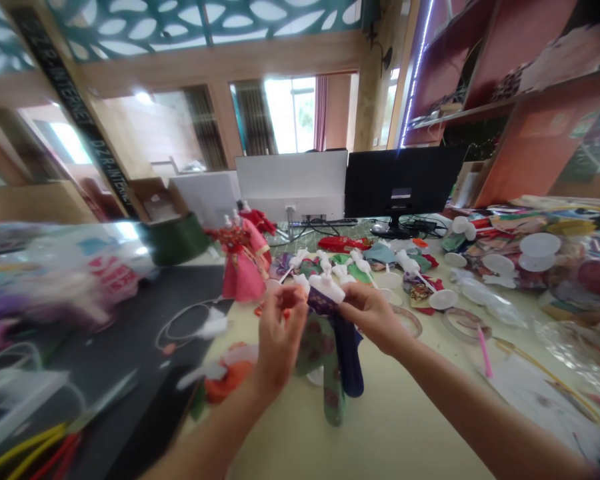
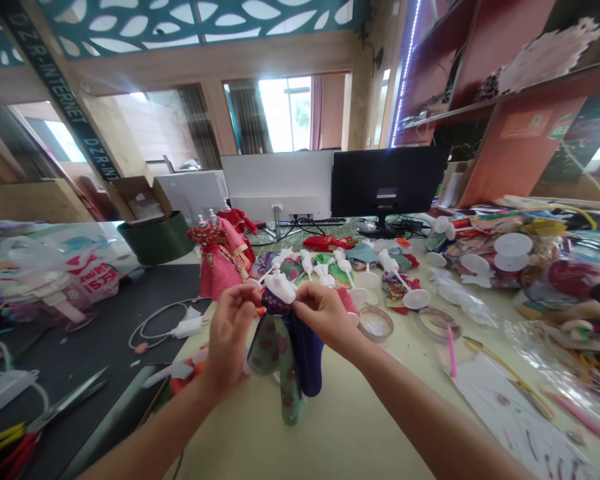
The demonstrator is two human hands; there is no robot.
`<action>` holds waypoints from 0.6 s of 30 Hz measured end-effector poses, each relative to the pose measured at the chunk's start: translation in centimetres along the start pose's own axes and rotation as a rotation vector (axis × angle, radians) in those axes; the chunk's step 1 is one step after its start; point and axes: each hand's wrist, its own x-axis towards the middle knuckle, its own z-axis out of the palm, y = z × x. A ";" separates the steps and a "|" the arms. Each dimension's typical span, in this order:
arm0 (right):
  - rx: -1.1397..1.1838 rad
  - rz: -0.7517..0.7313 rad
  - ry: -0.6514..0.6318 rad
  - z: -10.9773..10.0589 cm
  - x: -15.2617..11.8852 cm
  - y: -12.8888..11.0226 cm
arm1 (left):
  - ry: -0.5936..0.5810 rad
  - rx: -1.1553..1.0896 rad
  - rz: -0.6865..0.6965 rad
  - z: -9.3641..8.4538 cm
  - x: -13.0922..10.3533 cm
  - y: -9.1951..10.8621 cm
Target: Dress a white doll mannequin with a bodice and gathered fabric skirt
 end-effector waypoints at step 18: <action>-0.104 -0.131 0.077 1.0 -2.3 -0.5 | -0.177 -0.027 -0.056 0.8 -1.6 0.9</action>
